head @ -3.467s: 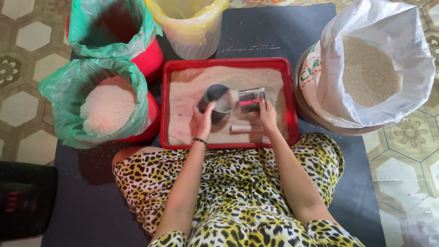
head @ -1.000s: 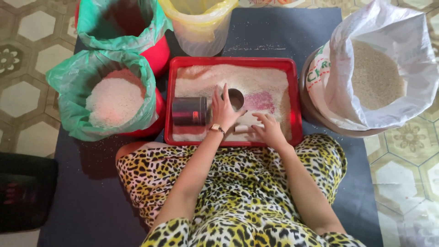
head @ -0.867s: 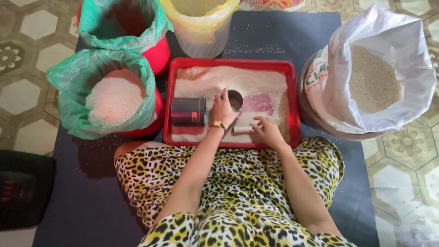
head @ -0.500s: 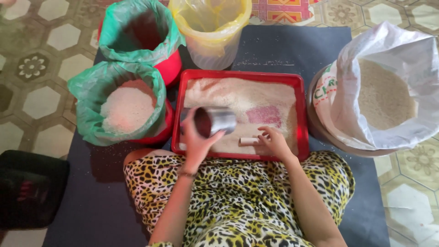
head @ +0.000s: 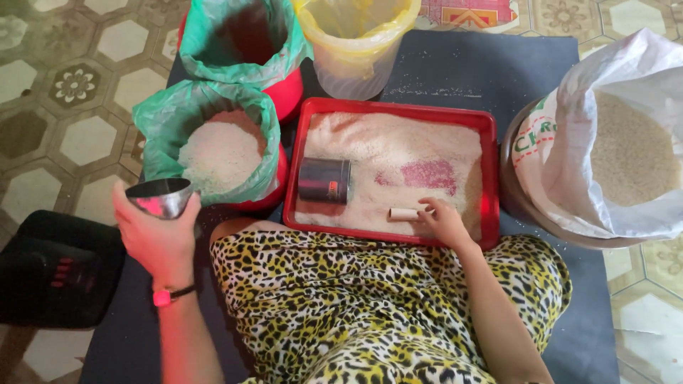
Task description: Scooping rice from a tray into small plastic bags using metal cups while sitting on the floor.
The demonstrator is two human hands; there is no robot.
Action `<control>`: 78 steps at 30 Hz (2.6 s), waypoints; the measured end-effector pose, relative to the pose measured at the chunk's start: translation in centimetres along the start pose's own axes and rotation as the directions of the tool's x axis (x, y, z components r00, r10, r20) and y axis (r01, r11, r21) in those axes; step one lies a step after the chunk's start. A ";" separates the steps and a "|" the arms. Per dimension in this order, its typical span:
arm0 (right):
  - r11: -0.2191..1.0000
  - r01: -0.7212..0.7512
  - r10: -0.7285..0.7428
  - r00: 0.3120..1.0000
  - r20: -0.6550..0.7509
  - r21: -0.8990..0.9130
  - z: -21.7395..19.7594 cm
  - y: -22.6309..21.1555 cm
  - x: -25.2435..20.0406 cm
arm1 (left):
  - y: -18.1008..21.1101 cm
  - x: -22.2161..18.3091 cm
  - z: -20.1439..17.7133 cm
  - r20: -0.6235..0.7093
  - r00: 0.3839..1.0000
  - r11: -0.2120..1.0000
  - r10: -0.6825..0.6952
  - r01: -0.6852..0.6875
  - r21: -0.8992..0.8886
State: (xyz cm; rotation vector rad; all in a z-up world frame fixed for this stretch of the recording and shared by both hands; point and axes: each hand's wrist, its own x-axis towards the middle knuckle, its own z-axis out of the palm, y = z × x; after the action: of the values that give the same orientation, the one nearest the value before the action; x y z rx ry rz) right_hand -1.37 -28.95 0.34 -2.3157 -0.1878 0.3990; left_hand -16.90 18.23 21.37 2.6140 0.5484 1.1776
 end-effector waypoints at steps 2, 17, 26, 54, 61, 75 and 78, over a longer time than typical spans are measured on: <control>0.997 0.064 -0.065 0.998 -0.014 -0.053 0.6 1.3 0.3 | -0.2 1.6 -0.2 0.191 0.981 0.985 -0.014 -0.019 0.169; 0.998 -0.050 0.053 0.997 0.053 -0.047 -0.4 0.6 -0.4 | -3.9 14.4 5.6 0.626 0.753 0.257 0.204 -0.658 0.708; 0.996 -0.086 0.087 0.994 0.066 -0.017 -0.8 -0.1 -0.8 | -3.1 14.7 10.8 0.597 0.799 0.228 0.072 -0.596 0.770; 0.927 -0.079 -0.113 0.872 -0.476 -0.366 -1.0 10.1 16.4 | 12.3 -10.6 22.4 0.673 0.715 0.980 -0.192 0.178 0.091; 0.904 0.086 -0.234 0.919 -0.317 -0.418 3.3 5.0 21.1 | 13.4 -8.1 21.7 0.731 0.638 0.946 -0.240 0.323 0.028; 0.912 0.212 -0.313 0.913 -0.262 -0.351 -0.5 7.2 4.4 | 13.3 -10.4 28.6 0.536 0.815 0.972 -0.222 0.231 0.051; 0.975 -0.223 0.196 0.893 -0.404 -0.019 -0.2 8.3 3.7 | 16.3 -10.5 27.8 0.567 0.808 0.986 -0.162 0.154 0.063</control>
State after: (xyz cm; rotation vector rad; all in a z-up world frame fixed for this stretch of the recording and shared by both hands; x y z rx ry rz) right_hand 2.26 -33.91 -6.34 -2.4328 0.2582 0.0138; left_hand 1.72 -2.30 1.80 2.6757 0.6219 0.2949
